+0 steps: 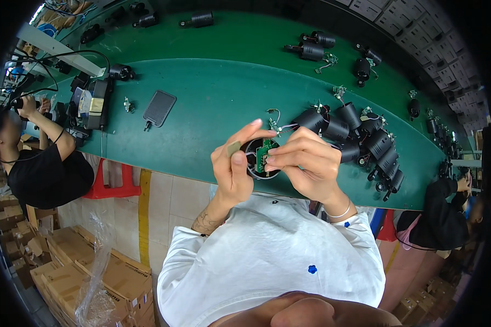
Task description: Assembling electronic components into black cylindrical housings at a factory workbench.
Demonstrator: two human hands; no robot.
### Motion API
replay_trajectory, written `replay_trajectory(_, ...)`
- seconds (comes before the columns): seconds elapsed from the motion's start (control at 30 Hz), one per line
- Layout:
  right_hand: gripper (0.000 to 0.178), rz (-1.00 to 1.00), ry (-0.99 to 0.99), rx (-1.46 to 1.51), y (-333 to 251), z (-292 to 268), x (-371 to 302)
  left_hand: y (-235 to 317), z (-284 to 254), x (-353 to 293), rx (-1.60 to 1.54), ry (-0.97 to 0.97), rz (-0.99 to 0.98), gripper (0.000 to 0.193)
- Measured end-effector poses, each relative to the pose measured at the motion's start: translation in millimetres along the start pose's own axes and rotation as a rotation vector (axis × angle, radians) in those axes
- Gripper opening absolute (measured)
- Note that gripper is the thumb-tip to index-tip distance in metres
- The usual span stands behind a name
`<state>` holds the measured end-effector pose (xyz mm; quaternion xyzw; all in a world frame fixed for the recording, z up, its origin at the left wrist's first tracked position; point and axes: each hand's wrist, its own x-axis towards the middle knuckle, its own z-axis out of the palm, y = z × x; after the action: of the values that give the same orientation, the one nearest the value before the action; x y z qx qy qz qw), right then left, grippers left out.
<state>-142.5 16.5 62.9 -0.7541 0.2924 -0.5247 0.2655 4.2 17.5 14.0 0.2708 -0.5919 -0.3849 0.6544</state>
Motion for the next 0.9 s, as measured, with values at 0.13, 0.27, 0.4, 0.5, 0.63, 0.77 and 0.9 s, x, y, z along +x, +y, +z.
replay_trajectory(0.13,0.016,0.038,-0.046,0.007,2,2,-2,-13,2,-8,-0.025,0.070,0.130,0.048)
replay_trajectory(0.27,0.016,0.065,-0.077,-0.018,6,5,-4,-30,-1,-13,-0.034,0.035,0.212,0.052)
replay_trajectory(0.4,0.017,0.150,-0.071,-0.031,23,10,-12,-43,-2,-10,0.123,0.016,0.232,0.051)
replay_trajectory(0.5,0.016,0.174,-0.049,-0.037,46,18,-30,-61,-4,-22,0.117,0.011,0.145,0.054)
replay_trajectory(0.63,0.016,0.206,-0.025,-0.046,60,25,-40,-77,-8,-35,0.122,0.007,0.084,0.060)
replay_trajectory(0.77,0.015,0.224,-0.004,-0.065,64,26,-42,-83,-9,-43,0.150,0.000,0.170,0.072)
replay_trajectory(0.9,0.015,0.215,-0.027,-0.032,61,23,-41,-76,2,-56,0.154,0.132,-0.052,0.082)
